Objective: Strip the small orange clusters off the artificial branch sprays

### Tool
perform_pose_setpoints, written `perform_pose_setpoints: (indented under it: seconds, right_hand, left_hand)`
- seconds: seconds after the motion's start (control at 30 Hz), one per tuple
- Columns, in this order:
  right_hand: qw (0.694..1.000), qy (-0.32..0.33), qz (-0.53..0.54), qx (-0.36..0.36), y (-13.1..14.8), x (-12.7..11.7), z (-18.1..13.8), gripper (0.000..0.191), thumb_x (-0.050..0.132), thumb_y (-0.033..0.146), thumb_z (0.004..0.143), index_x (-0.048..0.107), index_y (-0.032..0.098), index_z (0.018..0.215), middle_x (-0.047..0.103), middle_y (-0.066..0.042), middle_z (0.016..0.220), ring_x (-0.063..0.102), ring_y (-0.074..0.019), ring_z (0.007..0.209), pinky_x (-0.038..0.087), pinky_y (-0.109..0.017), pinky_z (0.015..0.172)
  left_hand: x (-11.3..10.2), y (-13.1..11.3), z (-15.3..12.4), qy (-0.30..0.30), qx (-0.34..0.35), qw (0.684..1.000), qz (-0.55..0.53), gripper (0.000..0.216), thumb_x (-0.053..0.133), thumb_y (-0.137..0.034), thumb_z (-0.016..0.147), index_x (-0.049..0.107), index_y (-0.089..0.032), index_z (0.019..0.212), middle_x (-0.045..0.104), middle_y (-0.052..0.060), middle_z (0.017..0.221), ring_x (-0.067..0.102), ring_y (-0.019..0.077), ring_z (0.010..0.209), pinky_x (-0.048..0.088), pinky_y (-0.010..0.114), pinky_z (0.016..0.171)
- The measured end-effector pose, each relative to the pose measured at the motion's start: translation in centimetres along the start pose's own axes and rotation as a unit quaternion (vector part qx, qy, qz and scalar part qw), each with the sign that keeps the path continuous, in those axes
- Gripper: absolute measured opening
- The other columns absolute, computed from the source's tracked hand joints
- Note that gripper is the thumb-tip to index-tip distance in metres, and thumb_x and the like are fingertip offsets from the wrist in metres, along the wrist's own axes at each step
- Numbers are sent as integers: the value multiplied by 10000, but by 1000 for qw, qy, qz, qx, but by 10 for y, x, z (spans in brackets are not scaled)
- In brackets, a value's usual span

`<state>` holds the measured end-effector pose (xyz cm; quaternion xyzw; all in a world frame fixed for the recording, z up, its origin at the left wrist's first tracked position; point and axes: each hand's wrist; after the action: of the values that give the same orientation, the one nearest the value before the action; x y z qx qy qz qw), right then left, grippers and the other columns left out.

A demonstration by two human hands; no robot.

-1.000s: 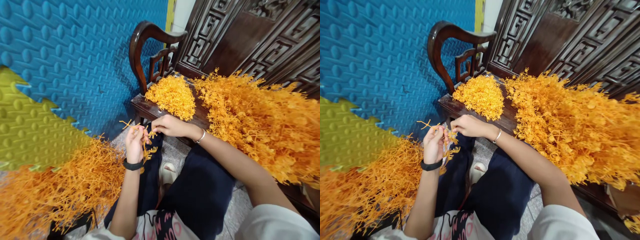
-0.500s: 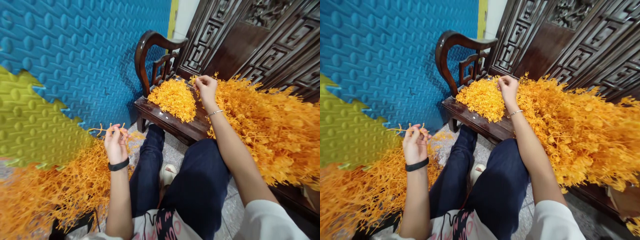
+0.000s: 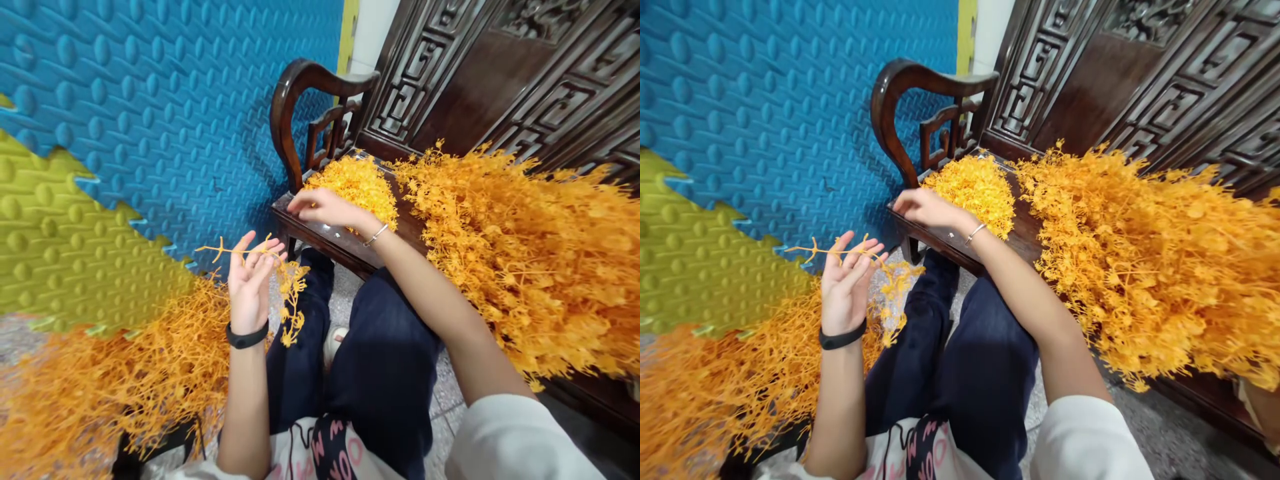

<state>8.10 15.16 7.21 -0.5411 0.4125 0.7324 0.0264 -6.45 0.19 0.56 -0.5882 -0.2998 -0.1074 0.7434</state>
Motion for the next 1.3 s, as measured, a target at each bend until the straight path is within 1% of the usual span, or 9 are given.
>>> perform_pose_setpoints:
  seconds: [0.1, 0.2, 0.4, 0.53, 0.67, 0.8, 0.97, 1.1, 1.3]
  right_hand:
    - [978, 204, 15, -52, 21, 29, -8, 479, 548, 16, 685, 528, 103, 1155, 600, -93, 1105, 561, -165, 960, 435, -284, 846]
    - [967, 238, 26, -84, 22, 50, -17, 575, 633, 15, 632, 511, 114, 1185, 554, -100, 1185, 508, -179, 1060, 390, -277, 908]
    - [967, 200, 133, -84, 24, 57, -35, 194, 619, 261, 760, 612, 107, 878, 617, -39, 894, 543, -110, 810, 417, -233, 769]
    - [968, 167, 184, -39, 35, 51, -53, 185, 603, 282, 775, 602, 115, 855, 596, 1, 784, 515, -78, 703, 412, -207, 696]
    - [970, 125, 210, -22, 36, 41, -67, 211, 549, 315, 814, 597, 111, 836, 599, -5, 723, 536, -83, 664, 412, -213, 660]
    - [990, 69, 122, 4, 23, 26, -73, 238, 546, 298, 807, 562, 106, 668, 575, 0, 596, 509, -75, 556, 378, -200, 583]
    - [994, 51, 93, 31, 11, 9, -74, 256, 541, 302, 795, 525, 114, 622, 555, 5, 573, 492, -74, 555, 356, -195, 567]
    - [994, 20, 107, 29, 10, 3, -71, 255, 547, 313, 788, 531, 117, 625, 549, 3, 597, 496, -81, 589, 368, -207, 596]
    - [986, -111, 120, 36, -2, -10, -67, 275, 573, 342, 759, 511, 128, 597, 541, 6, 585, 491, -78, 583, 381, -214, 603]
  left_hand:
    - [0, -4, -2, 4, 12, 1000, -13, 483, 674, -161, 699, 498, -221, 1145, 649, 51, 981, 627, 172, 927, 491, 347, 869]
    - [-1, -7, -3, 21, -4, 1000, -14, 517, 704, -149, 661, 517, -212, 1138, 668, 29, 865, 651, 150, 791, 517, 281, 765]
    - [0, -5, -2, 6, -9, 1000, -11, 596, 723, -171, 645, 487, -216, 1190, 692, 34, 850, 658, 147, 751, 508, 279, 766]
    - [-1, 1, -1, 39, -32, 999, 18, 707, 730, -238, 646, 393, -221, 1267, 692, 61, 910, 643, 174, 889, 475, 309, 842]
    - [-3, 4, -2, 128, -102, 984, 71, 752, 775, -247, 565, 424, -222, 1230, 675, 60, 872, 647, 172, 798, 505, 280, 719]
    - [2, 8, -4, 178, -134, 958, 182, 415, 757, -218, 580, 600, -169, 961, 639, 15, 711, 560, 92, 525, 444, 190, 495]
    - [11, 20, -5, 138, -155, 959, 193, 200, 717, -257, 636, 661, -146, 792, 609, 10, 691, 269, -10, 331, 152, 164, 314]
    - [14, 26, -6, 141, -192, 958, 160, 213, 698, -298, 666, 692, -138, 808, 467, -31, 484, 268, 16, 356, 136, 169, 343]
    - [18, 27, -8, 134, -182, 966, 126, 247, 678, -381, 678, 674, -138, 638, 266, -65, 396, 182, 25, 358, 78, 197, 361]
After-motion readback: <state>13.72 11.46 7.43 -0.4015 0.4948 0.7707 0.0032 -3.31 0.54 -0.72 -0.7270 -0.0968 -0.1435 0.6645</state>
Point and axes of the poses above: each hand's wrist, its own z-axis towards the middle knuckle, its own x-axis out of the palm, y = z × x
